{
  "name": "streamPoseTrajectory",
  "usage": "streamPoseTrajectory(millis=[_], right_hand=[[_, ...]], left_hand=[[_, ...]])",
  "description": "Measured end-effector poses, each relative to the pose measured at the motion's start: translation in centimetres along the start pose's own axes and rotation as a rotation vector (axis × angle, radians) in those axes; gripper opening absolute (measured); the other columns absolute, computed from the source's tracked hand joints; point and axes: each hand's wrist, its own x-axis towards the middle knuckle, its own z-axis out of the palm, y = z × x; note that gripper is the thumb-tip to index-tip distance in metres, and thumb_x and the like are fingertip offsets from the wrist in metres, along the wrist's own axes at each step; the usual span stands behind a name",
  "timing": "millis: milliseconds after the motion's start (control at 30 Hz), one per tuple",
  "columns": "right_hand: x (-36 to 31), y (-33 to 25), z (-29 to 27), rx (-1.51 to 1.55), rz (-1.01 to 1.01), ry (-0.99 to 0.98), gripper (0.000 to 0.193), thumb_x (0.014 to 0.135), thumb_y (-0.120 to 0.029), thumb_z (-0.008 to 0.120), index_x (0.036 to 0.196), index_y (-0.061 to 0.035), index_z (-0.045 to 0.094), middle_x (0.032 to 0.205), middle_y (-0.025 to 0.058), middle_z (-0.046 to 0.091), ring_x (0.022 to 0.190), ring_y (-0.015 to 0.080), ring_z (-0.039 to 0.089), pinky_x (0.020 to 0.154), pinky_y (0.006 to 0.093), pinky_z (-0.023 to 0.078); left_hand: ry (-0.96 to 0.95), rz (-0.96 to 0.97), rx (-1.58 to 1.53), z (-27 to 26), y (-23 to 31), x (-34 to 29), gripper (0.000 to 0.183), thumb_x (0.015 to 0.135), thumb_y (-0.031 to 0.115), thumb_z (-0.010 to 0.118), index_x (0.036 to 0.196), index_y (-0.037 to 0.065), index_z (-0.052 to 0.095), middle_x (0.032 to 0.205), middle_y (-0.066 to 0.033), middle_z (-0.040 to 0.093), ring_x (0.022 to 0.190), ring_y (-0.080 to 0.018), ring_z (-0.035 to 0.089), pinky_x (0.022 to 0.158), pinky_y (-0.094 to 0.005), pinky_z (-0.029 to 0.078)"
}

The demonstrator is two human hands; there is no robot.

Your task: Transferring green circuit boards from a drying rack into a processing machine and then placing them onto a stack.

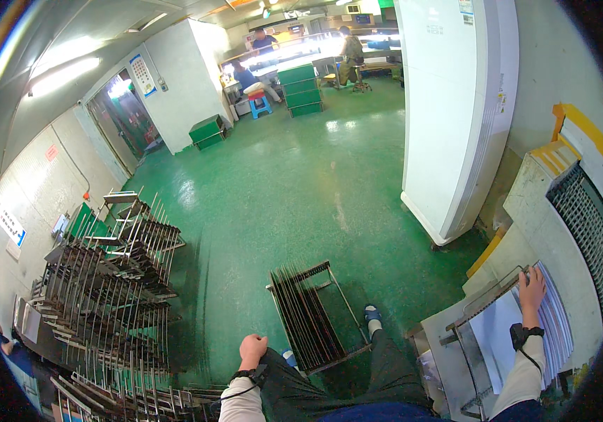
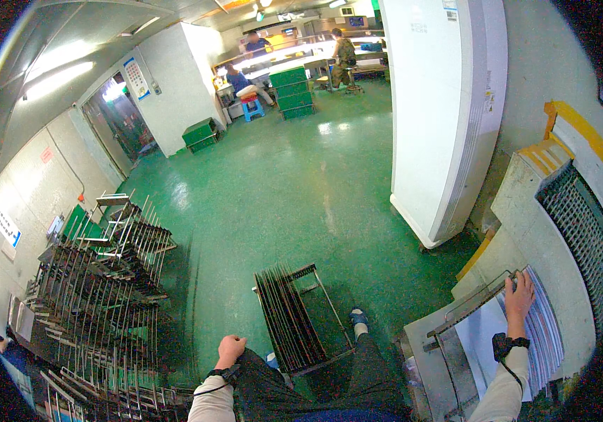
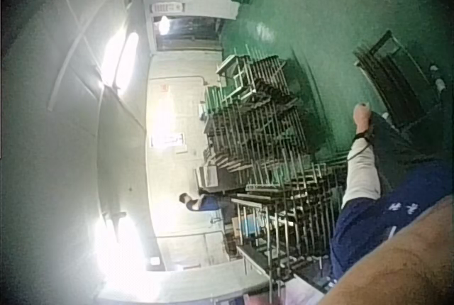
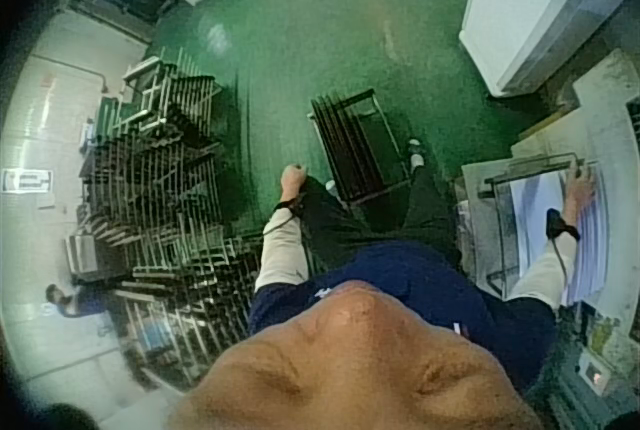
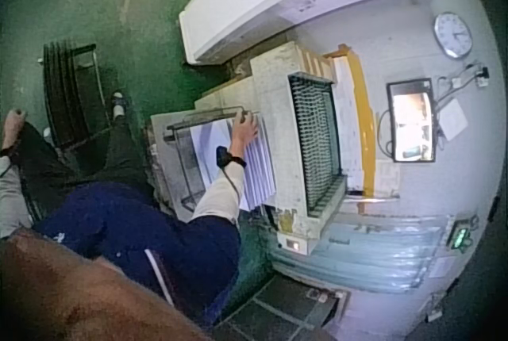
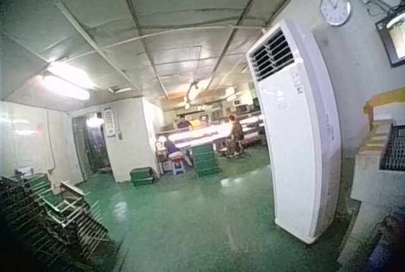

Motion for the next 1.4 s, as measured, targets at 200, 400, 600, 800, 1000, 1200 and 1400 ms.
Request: streamPoseTrajectory(millis=[200, 400, 600, 800, 1000, 1200, 1400], right_hand=[[0.05, 0.28, 0.11, -0.001, -0.001, 0.006, 0.047, 0.092, -0.043, 0.057, 0.129, -0.0125, 0.057, 0.144, 0.0064, 0.045, 0.133, 0.0306, 0.041, 0.106, 0.0505, 0.033], [0.23, 0.51, 0.59, 0.006, -0.007, 0.013, 0.047, 0.092, -0.043, 0.057, 0.129, -0.0128, 0.058, 0.144, 0.0069, 0.046, 0.132, 0.0303, 0.041, 0.107, 0.0491, 0.033], [0.13, 0.24, 0.2, 0.014, 0.006, -0.004, 0.047, 0.092, -0.042, 0.058, 0.13, -0.0133, 0.056, 0.144, 0.0073, 0.045, 0.133, 0.0298, 0.041, 0.108, 0.0491, 0.031], [0.02, 0.07, -0.01, 0.014, 0.004, -0.002, 0.047, 0.093, -0.041, 0.057, 0.13, -0.013, 0.056, 0.144, 0.0077, 0.045, 0.133, 0.0303, 0.041, 0.108, 0.0491, 0.031], [0.0, 0.12, -0.04, 0.017, -0.005, 0.011, 0.047, 0.093, -0.041, 0.058, 0.129, -0.011, 0.057, 0.143, 0.0082, 0.046, 0.132, 0.0307, 0.041, 0.107, 0.049, 0.032], [0.04, 0.24, 0.17, 0.014, -0.01, 0.031, 0.046, 0.092, -0.04, 0.058, 0.128, -0.0108, 0.057, 0.142, 0.0078, 0.047, 0.131, 0.0304, 0.042, 0.107, 0.0488, 0.032], [-0.03, 0.22, 0.05, 0.011, -0.007, 0.021, 0.046, 0.093, -0.041, 0.057, 0.128, -0.011, 0.057, 0.142, 0.0075, 0.047, 0.131, 0.0305, 0.042, 0.108, 0.049, 0.031]], left_hand=[[0.003, 0.005, -0.01, 0.08, 0.08, 0.0, 0.037, 0.077, 0.039, 0.06, 0.094, 0.009, 0.075, 0.098, -0.0168, 0.071, 0.095, -0.0353, 0.067, 0.084, -0.0443, 0.053], [0.006, 0.004, -0.006, 0.28, -0.29, 0.28, 0.038, 0.077, 0.04, 0.06, 0.094, 0.009, 0.075, 0.098, -0.0165, 0.071, 0.095, -0.0351, 0.067, 0.084, -0.0442, 0.053], [0.007, -0.006, -0.01, 0.39, -0.2, 0.31, 0.038, 0.076, 0.039, 0.06, 0.094, 0.01, 0.075, 0.098, -0.0166, 0.071, 0.095, -0.0352, 0.067, 0.084, -0.0441, 0.053], [0.007, -0.005, -0.014, 0.33, -0.14, 0.22, 0.037, 0.076, 0.039, 0.06, 0.094, 0.009, 0.075, 0.099, -0.0168, 0.071, 0.096, -0.0355, 0.067, 0.085, -0.0441, 0.053], [0.019, 0.006, -0.018, 0.29, -0.02, 0.06, 0.037, 0.077, 0.039, 0.061, 0.094, 0.009, 0.075, 0.098, -0.0169, 0.071, 0.096, -0.0357, 0.067, 0.084, -0.0441, 0.053], [0.011, -0.004, -0.021, 0.09, 0.16, -0.02, 0.037, 0.077, 0.038, 0.061, 0.095, 0.01, 0.075, 0.099, -0.0164, 0.071, 0.096, -0.0355, 0.067, 0.085, -0.0437, 0.053], [-0.001, -0.02, -0.016, -0.16, 0.5, -0.21, 0.037, 0.077, 0.038, 0.06, 0.096, 0.01, 0.075, 0.1, -0.016, 0.071, 0.097, -0.0353, 0.067, 0.085, -0.0435, 0.053]])
